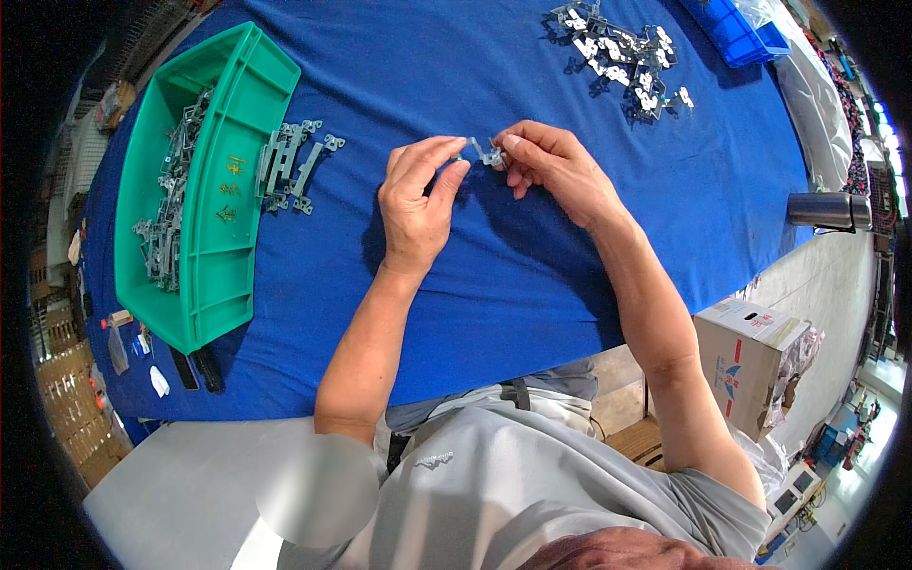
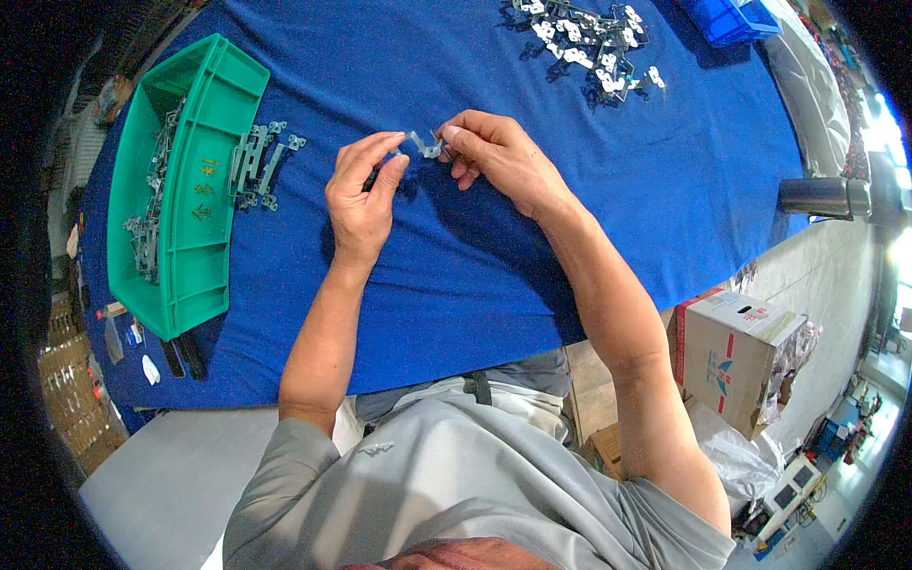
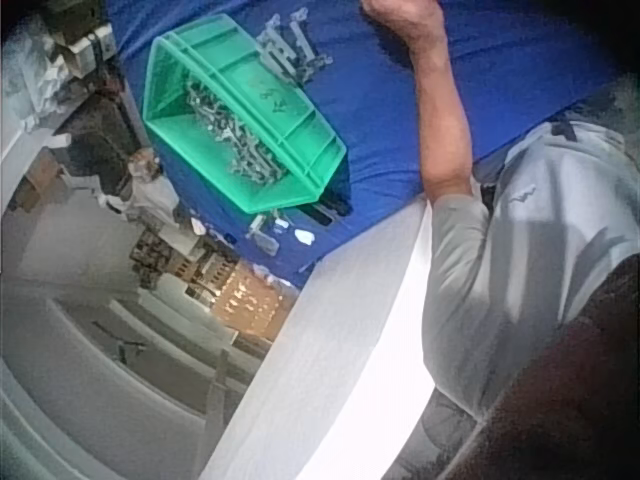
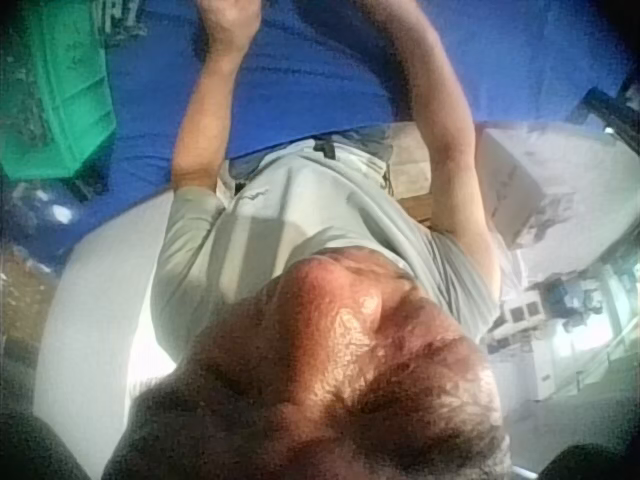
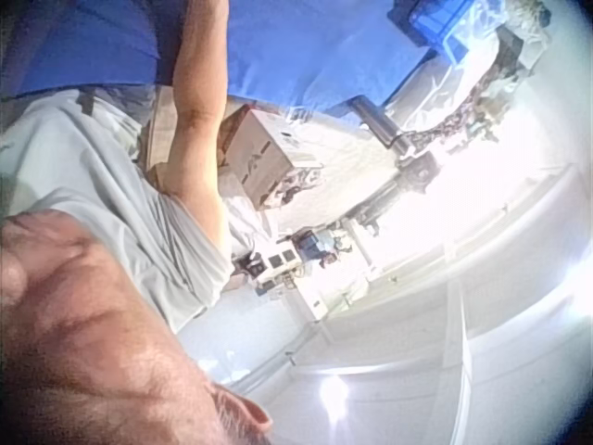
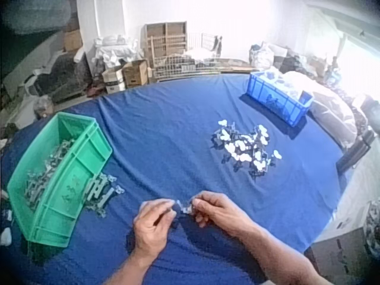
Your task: The person picks up a metal bracket and a small metal piece from the table, fits the piece into the bracket by hand, and places the assembled unit onto a pile.
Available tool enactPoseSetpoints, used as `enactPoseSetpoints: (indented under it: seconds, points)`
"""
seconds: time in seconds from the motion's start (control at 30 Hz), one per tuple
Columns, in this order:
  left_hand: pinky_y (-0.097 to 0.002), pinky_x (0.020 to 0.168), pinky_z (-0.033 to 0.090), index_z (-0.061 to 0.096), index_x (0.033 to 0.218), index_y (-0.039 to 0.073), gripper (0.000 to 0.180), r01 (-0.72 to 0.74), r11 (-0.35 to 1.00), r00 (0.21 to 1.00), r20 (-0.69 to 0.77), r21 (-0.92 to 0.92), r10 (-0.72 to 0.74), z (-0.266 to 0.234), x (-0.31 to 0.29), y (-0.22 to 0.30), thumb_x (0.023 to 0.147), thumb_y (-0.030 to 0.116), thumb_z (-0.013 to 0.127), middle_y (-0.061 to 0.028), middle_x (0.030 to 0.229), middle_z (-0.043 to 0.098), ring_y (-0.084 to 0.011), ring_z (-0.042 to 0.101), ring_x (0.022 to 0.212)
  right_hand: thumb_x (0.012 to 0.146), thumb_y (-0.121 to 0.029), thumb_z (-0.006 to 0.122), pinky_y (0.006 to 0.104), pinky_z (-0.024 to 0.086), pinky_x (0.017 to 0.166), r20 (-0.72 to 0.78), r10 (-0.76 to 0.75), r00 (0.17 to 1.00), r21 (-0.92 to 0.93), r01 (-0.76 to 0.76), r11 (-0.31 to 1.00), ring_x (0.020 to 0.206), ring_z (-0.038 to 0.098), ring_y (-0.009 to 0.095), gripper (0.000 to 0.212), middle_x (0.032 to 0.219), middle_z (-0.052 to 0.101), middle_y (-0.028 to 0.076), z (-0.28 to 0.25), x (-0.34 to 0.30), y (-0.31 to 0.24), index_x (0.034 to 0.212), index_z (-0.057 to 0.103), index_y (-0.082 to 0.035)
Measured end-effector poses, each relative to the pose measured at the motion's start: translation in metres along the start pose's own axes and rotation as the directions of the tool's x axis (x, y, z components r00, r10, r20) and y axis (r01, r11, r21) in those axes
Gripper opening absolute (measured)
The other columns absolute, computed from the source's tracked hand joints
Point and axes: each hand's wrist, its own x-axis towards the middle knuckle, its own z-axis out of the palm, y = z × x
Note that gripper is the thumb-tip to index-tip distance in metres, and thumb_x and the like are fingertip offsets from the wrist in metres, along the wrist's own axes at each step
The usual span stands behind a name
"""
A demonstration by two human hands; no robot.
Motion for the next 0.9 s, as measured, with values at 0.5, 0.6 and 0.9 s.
enactPoseSetpoints:
  seconds: [0.5, 0.6, 0.9]
  points:
    - [-0.0333, 0.068, 0.053, 0.072, 0.104, 0.001, 0.016, 0.067, 0.997, 0.998, -0.003, -0.027, -0.067, 0.004, -0.004, 0.001, 0.091, 0.011, 0.070, -0.0110, 0.092, 0.072, -0.0225, 0.067, 0.076, 0.100, -0.023, 0.061, 0.0201, 0.042, 0.054, -0.185, -0.139, 0.973, -0.014, 0.139, 0.990, 0.067, 0.053, 0.005, 0.020, 0.080, 0.063, -0.001, 0.002, -0.001, -0.004, 0.095, 0.065, -0.005]
    - [-0.0229, 0.055, 0.051, 0.071, 0.111, 0.001, 0.021, 0.424, 0.893, 0.905, 0.038, -0.153, -0.424, 0.003, -0.007, 0.000, 0.099, 0.017, 0.063, -0.0090, 0.093, 0.072, -0.0082, 0.062, 0.072, 0.100, -0.025, 0.060, 0.0198, 0.041, 0.054, -0.033, -0.048, 0.998, -0.037, 0.046, 0.998, 0.066, 0.052, 0.004, 0.021, 0.080, 0.064, -0.001, 0.003, -0.004, -0.006, 0.097, 0.066, -0.005]
    - [-0.0210, 0.051, 0.051, 0.070, 0.113, 0.001, 0.023, 0.412, 0.886, 0.907, 0.009, -0.212, -0.420, 0.004, -0.006, 0.002, 0.100, 0.019, 0.063, -0.0076, 0.091, 0.072, -0.0068, 0.061, 0.072, 0.100, -0.026, 0.060, 0.0198, 0.042, 0.055, 0.039, 0.001, 0.999, -0.147, 0.004, 0.989, 0.067, 0.054, 0.004, 0.023, 0.081, 0.065, -0.001, 0.008, -0.007, -0.006, 0.100, 0.066, -0.004]
